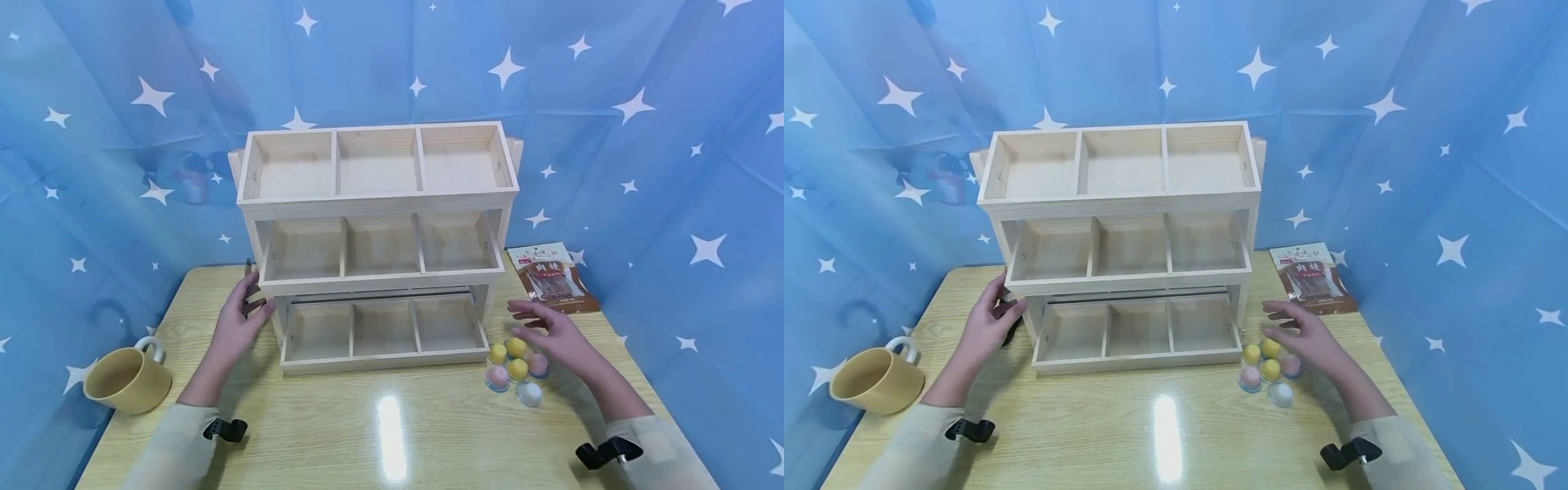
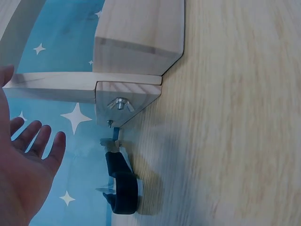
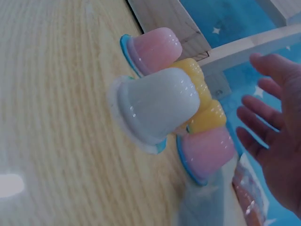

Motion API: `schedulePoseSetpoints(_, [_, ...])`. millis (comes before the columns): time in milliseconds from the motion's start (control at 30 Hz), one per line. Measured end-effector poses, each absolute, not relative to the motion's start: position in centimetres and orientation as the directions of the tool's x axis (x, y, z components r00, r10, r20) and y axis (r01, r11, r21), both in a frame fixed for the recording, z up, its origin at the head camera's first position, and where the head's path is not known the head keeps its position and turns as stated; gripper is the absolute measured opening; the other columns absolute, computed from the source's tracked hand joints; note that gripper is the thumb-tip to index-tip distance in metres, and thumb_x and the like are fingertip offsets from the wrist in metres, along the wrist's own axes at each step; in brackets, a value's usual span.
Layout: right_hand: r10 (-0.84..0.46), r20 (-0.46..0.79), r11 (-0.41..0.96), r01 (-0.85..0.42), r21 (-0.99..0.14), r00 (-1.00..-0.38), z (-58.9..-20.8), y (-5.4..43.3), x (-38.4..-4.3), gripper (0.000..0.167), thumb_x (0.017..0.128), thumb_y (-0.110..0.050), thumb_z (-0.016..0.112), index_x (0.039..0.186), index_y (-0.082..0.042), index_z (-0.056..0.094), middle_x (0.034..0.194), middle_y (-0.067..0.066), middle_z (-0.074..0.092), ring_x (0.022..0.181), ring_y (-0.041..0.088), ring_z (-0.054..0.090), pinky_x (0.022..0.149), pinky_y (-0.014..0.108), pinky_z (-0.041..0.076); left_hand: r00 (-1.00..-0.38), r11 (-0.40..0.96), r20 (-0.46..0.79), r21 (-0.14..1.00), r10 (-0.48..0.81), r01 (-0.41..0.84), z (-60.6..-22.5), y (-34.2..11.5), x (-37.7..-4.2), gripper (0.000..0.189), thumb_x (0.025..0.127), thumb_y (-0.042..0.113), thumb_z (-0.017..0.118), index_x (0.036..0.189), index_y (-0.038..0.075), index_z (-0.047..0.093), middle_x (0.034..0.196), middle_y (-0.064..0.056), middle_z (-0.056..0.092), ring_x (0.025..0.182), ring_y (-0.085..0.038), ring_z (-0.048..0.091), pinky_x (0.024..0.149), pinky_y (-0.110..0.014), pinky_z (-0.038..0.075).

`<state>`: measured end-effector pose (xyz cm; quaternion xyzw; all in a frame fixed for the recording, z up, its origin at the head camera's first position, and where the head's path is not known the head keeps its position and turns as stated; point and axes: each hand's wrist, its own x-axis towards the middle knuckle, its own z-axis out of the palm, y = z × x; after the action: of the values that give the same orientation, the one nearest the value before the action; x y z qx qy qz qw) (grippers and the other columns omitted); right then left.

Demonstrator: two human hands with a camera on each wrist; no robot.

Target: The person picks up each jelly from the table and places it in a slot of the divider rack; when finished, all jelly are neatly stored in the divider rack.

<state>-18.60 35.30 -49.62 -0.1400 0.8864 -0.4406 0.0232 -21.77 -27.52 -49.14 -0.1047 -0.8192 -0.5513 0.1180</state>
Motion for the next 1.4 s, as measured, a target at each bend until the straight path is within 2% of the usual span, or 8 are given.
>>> schedulePoseSetpoints(167, [-0.315,0.027,0.543,-0.204,-0.815,-0.949,-50.4,35.8,-18.4,0.046,0.108,-0.018,0.076,0.149,-0.002,0.064,0.145,0.018,0.069,0.126,0.042,0.066,0.098,0.024,0.057,-0.948,0.339,0.318,0.89,0.022,0.306,-49.7,-27.1,-21.8,0.068,0.108,0.008,0.072,0.169,0.006,0.04,0.15,-0.019,0.057,0.137,-0.02,0.056,0.115,-0.033,0.053])
schedulePoseSetpoints(300, [-0.342,-0.018,0.546,-0.183,-0.818,-0.94,-50.7,36.1,-18.4,0.044,0.108,-0.019,0.076,0.145,0.0,0.066,0.141,0.019,0.071,0.124,0.041,0.067,0.098,0.024,0.058,-0.952,0.305,0.306,0.906,0.002,0.292,-49.9,-26.7,-21.8,0.065,0.108,0.008,0.072,0.167,0.006,0.044,0.141,-0.02,0.059,0.126,-0.018,0.064,0.103,-0.02,0.056])
schedulePoseSetpoints(433, [-0.347,-0.044,0.553,-0.167,-0.817,-0.937,-51.0,36.5,-18.3,0.041,0.108,-0.018,0.076,0.144,0.0,0.068,0.137,0.016,0.073,0.123,0.038,0.067,0.097,0.024,0.058,-0.958,0.283,0.285,0.921,-0.023,0.268,-50.1,-26.4,-21.8,0.061,0.108,0.007,0.072,0.164,0.006,0.048,0.137,-0.022,0.059,0.12,-0.022,0.068,0.097,-0.018,0.058])
schedulePoseSetpoints(667, [-0.337,-0.062,0.577,-0.154,-0.802,-0.939,-51.4,36.7,-18.3,0.032,0.106,-0.017,0.077,0.136,-0.004,0.073,0.131,0.012,0.074,0.113,0.027,0.069,0.091,0.026,0.059,-0.954,0.262,0.295,0.926,-0.057,0.271,-50.2,-26.1,-21.7,0.051,0.106,0.004,0.074,0.154,0.002,0.056,0.127,-0.03,0.062,0.116,-0.016,0.068,0.093,-0.018,0.06])
schedulePoseSetpoints(833, [-0.321,-0.041,0.598,-0.169,-0.784,-0.946,-51.6,36.6,-18.3,0.026,0.106,-0.018,0.078,0.13,-0.007,0.077,0.124,0.009,0.075,0.106,0.021,0.069,0.088,0.026,0.059,-0.95,0.247,0.303,0.928,-0.07,0.278,-50.2,-26.2,-21.6,0.049,0.106,0.004,0.075,0.152,0.003,0.06,0.122,-0.016,0.066,0.117,-0.019,0.067,0.091,-0.019,0.062])
schedulePoseSetpoints(1000, [-0.271,0.033,0.63,-0.203,-0.75,-0.962,-51.8,36.4,-18.3,0.028,0.105,-0.019,0.08,0.129,-0.006,0.078,0.122,0.006,0.076,0.106,0.017,0.069,0.088,0.025,0.059,-0.948,0.244,0.308,0.928,-0.076,0.282,-50.4,-26.2,-21.6,0.048,0.105,0.005,0.076,0.151,0.004,0.062,0.116,-0.005,0.068,0.118,-0.022,0.067,0.094,-0.021,0.062])
schedulePoseSetpoints(1267, [-0.14,0.256,0.654,-0.283,-0.701,-0.957,-51.1,35.0,-17.8,0.025,0.103,-0.018,0.083,0.126,-0.009,0.081,0.122,0.003,0.076,0.109,0.01,0.066,0.083,0.023,0.056,-0.952,0.249,0.296,0.93,-0.079,0.269,-50.4,-26.2,-21.4,0.048,0.105,0.004,0.075,0.151,0.004,0.062,0.125,-0.021,0.067,0.119,-0.023,0.069,0.094,-0.022,0.062])
schedulePoseSetpoints(1400, [-0.118,0.382,0.596,-0.373,-0.711,-0.917,-50.1,33.6,-17.5,0.027,0.097,-0.005,0.086,0.123,-0.009,0.082,0.121,0.007,0.077,0.105,0.003,0.066,0.08,0.016,0.055,-0.952,0.256,0.296,0.929,-0.08,0.268,-50.4,-26.1,-21.4,0.049,0.104,0.004,0.076,0.151,0.005,0.062,0.13,-0.017,0.066,0.121,-0.026,0.067,0.094,-0.022,0.062])
